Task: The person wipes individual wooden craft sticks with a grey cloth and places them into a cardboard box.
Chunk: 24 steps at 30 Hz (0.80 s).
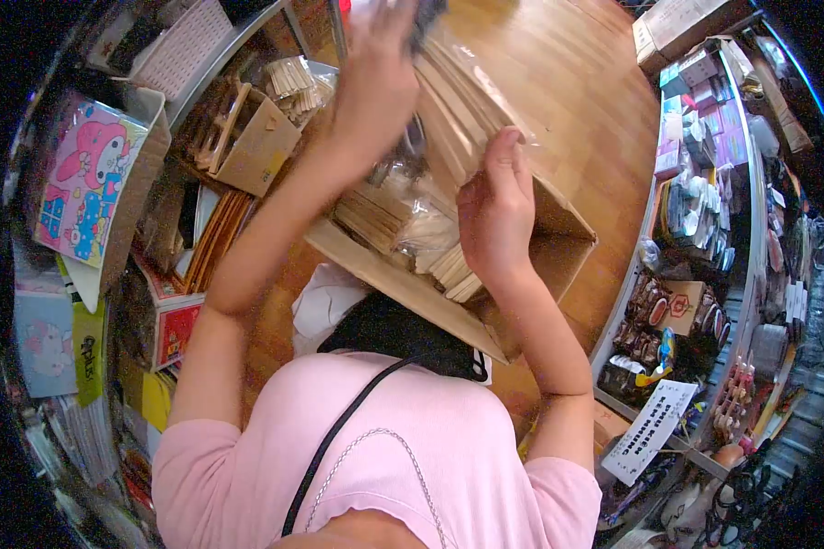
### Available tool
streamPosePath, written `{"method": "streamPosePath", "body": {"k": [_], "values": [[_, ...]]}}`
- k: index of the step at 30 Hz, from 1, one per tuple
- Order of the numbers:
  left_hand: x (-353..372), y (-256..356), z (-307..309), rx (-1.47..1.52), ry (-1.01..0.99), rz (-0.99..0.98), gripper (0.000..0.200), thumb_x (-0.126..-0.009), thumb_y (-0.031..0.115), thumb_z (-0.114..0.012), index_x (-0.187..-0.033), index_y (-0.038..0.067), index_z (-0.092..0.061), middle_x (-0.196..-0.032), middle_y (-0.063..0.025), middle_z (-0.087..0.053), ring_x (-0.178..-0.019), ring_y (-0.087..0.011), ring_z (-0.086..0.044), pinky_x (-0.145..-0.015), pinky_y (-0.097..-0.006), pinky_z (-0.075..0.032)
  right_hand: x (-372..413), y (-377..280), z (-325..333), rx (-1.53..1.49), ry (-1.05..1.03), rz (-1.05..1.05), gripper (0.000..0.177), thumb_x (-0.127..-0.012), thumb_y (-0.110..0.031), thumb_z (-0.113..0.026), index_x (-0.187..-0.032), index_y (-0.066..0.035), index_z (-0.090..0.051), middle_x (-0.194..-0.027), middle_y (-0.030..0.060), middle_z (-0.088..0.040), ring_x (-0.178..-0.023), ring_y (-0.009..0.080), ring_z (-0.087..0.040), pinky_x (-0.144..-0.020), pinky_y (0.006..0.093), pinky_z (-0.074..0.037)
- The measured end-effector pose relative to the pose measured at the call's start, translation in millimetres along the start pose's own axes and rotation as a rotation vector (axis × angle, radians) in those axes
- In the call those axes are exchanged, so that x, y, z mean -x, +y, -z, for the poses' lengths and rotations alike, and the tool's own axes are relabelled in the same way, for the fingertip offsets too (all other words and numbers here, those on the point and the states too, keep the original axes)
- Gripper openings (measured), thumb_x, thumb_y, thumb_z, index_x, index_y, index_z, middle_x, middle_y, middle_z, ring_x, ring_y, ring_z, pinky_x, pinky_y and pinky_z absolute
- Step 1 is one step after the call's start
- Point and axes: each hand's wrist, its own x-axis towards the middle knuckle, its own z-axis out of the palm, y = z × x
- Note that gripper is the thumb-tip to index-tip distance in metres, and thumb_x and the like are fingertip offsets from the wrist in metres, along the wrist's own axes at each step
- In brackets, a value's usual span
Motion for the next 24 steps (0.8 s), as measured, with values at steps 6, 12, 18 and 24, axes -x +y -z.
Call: {"method": "streamPosePath", "body": {"k": [6,12,18,24], "values": [[35,59,-8,0.088,-0.099,-0.194,0.046,-0.082,0.011,-0.046,-0.127,0.002,-0.042,-0.122,-0.015,-0.051,-0.116,-0.0309,-0.045,-0.097,-0.0472,-0.031,-4,-11,-9,-0.25,-0.113,-0.04,0.046,-0.095,-0.035,-0.034,-0.131,-0.006,-0.034,-0.132,0.0076,-0.04,-0.119,0.0188,-0.041,-0.099,0.0342,-0.033],[-10,17,-5,-0.044,0.089,-0.265,0.034,-0.081,0.022,-0.053,-0.106,0.0,-0.056,-0.107,-0.0126,-0.059,-0.106,-0.0247,-0.053,-0.094,-0.042,-0.037,-4,1,1,-0.151,-0.061,-0.048,0.038,-0.09,-0.041,-0.047,-0.111,-0.01,-0.046,-0.106,0.005,-0.053,-0.1,0.0157,-0.052,-0.082,0.0299,-0.043],[-32,9,51,0.312,-0.157,0.247,0.033,-0.083,-0.001,-0.044,-0.114,0.001,-0.054,-0.101,-0.0208,-0.06,-0.088,-0.0245,-0.06,-0.076,-0.0344,-0.049,0,3,0,-0.172,-0.143,-0.041,0.044,-0.088,-0.044,-0.048,-0.112,-0.007,-0.044,-0.105,0.0065,-0.054,-0.096,0.0178,-0.054,-0.077,0.0322,-0.046],[-17,-99,74,0.356,-0.114,0.303,0.028,-0.084,0.012,-0.054,-0.111,0.005,-0.059,-0.094,-0.0159,-0.064,-0.076,-0.0179,-0.062,-0.072,-0.0244,-0.048,6,-12,-8,-0.215,-0.247,-0.058,0.047,-0.092,-0.041,-0.039,-0.123,-0.005,-0.041,-0.119,0.0108,-0.051,-0.108,0.0212,-0.052,-0.09,0.0349,-0.043]]}}
